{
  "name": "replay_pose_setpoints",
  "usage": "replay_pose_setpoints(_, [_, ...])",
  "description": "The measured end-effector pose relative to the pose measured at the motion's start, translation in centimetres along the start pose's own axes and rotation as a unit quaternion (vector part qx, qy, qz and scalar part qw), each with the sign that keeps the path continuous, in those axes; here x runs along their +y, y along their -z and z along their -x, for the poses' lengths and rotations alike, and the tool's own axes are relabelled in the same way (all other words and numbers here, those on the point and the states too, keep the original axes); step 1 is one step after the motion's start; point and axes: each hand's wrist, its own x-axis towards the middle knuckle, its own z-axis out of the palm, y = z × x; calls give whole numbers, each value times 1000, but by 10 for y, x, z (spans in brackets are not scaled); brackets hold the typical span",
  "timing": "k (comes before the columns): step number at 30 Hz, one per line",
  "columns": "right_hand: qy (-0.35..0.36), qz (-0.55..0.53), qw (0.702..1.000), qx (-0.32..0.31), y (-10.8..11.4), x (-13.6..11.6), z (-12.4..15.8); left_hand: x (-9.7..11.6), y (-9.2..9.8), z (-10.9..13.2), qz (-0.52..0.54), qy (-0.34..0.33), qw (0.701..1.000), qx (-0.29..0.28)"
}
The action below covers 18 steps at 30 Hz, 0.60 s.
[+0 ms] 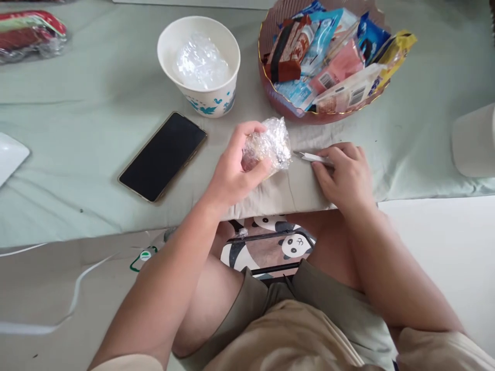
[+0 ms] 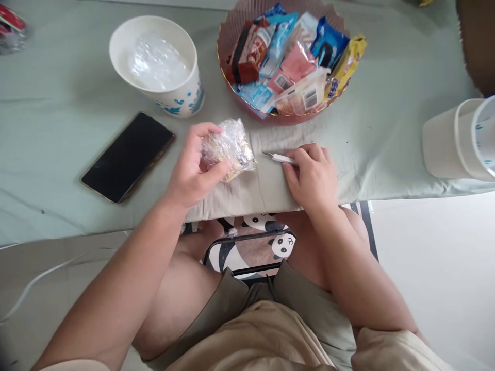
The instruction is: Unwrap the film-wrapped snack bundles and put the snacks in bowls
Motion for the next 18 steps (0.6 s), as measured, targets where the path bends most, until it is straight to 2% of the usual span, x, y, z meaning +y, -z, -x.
replay_pose_setpoints(2, [-27,-54,998,17,1,-12,2,-5,3,-1,-26,-14,1000,4])
replay_pose_setpoints(4, [-68,-188,980,-6,5,-26,5,-5,3,0,-51,-15,999,-2])
replay_pose_setpoints(5, [-89,-277,956,-38,8,-34,6,-4,3,0,-62,-12,998,-8])
replay_pose_setpoints(7, [-116,-438,882,-126,13,-48,8,0,1,2,-79,-7,997,-15])
replay_pose_setpoints(9, [-135,-534,810,-202,16,-58,8,5,0,4,-90,-6,996,-15])
replay_pose_setpoints(12, [-170,-595,737,-272,17,-69,7,10,-1,6,-98,-2,995,-16])
replay_pose_setpoints(14, [-192,-618,705,-291,17,-73,6,11,-1,7,-102,2,995,-24])
replay_pose_setpoints(18, [-236,-623,688,-288,14,-81,3,10,0,8,-114,-20,993,-29])
